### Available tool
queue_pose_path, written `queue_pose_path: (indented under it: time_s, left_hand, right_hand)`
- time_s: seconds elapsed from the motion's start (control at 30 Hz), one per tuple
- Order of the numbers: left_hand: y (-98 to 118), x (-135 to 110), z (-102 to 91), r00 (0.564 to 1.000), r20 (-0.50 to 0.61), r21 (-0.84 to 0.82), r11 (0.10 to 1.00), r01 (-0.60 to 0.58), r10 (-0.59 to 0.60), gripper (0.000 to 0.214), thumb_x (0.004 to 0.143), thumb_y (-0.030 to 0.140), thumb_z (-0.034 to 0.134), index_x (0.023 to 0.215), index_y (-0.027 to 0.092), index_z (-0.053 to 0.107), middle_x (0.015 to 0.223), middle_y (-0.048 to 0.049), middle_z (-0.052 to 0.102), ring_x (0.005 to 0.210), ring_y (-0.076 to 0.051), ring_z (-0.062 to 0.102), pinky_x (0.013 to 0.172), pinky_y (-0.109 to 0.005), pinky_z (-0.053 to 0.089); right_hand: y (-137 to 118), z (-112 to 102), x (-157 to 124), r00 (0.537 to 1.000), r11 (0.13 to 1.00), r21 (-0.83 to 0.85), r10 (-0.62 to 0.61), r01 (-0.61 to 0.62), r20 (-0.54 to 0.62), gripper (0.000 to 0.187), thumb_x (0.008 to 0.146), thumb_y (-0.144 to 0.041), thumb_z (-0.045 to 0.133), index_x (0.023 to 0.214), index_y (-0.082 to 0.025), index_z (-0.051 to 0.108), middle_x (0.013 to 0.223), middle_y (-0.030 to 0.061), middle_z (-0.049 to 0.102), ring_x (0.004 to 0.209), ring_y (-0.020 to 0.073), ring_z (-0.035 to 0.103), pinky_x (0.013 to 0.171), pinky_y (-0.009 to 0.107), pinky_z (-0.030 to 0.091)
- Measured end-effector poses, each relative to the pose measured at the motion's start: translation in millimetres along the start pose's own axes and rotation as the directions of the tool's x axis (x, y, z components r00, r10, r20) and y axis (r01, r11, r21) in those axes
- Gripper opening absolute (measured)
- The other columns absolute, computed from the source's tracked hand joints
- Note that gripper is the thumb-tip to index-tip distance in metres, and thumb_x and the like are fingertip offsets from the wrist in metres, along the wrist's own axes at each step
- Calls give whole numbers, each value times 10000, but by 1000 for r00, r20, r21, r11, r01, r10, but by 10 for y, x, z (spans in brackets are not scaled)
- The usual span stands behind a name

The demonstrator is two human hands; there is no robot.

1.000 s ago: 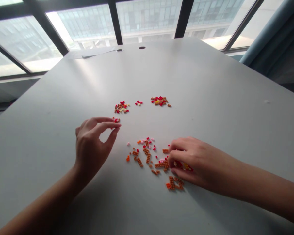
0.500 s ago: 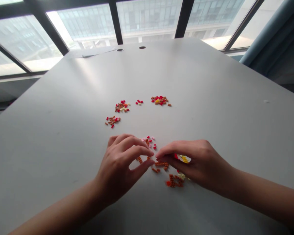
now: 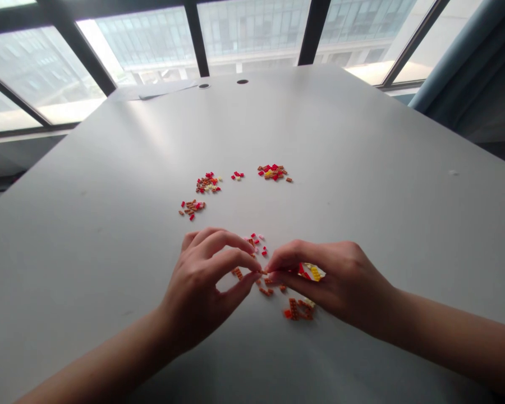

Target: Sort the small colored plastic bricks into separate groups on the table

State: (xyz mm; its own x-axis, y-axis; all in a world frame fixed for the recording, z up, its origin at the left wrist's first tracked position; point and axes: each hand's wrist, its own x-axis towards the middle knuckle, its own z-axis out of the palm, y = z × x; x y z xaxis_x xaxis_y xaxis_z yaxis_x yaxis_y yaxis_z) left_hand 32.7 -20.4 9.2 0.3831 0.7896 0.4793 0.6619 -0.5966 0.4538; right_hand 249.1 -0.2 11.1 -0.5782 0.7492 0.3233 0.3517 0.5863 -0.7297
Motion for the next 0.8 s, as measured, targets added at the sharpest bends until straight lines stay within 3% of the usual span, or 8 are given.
queue_pose_path:
  time_s: [0.1,0.23,0.3,0.4,0.57,0.8]
  left_hand:
    - [-191,44,-117,996,-85,139,990,36,-24,63,849,243,685,792,268,688,909,4,725,908,-210,652,879,-405,424]
    - [-606,56,-248,948,-266,284,926,249,-174,54,851,291,681,808,279,711,922,-5,735,917,-232,665,900,-426,436]
    - [-792,34,-265,922,-303,338,878,339,-239,81,851,319,674,801,275,720,936,-17,736,932,-252,661,904,-440,430]
    - [-965,-2,-251,898,-336,406,817,409,-283,117,847,359,667,826,270,739,969,-40,737,959,-286,650,904,-460,416]
    - [-992,-14,-233,897,-348,421,809,410,-273,166,862,371,632,872,262,757,966,-58,734,955,-296,644,891,-465,423]
    - [-827,5,-167,946,-281,401,875,270,-163,126,867,319,637,846,253,742,952,-33,738,949,-261,648,922,-452,424]
  right_hand:
    - [22,-138,-9,1000,998,-66,-11,12,19,65,877,-155,629,876,-204,671,771,-14,746,616,89,674,636,161,529]
    - [76,-290,-127,974,991,-98,-72,95,214,99,880,-172,634,817,-204,703,813,32,714,692,113,673,646,179,526]
    - [109,-292,-226,955,988,-120,-60,99,289,86,857,-175,667,813,-220,724,839,45,690,721,129,664,648,198,526]
    - [159,-226,-359,954,987,-144,-24,70,300,122,827,-148,690,853,-251,749,859,50,667,750,154,646,666,235,523]
    - [199,-121,-430,966,987,-138,-47,84,256,117,878,-182,644,865,-239,745,844,53,648,734,147,618,691,248,494]
    - [170,-57,-423,956,930,-241,-242,278,168,218,980,-236,511,856,-184,682,807,49,650,690,123,572,683,260,433]
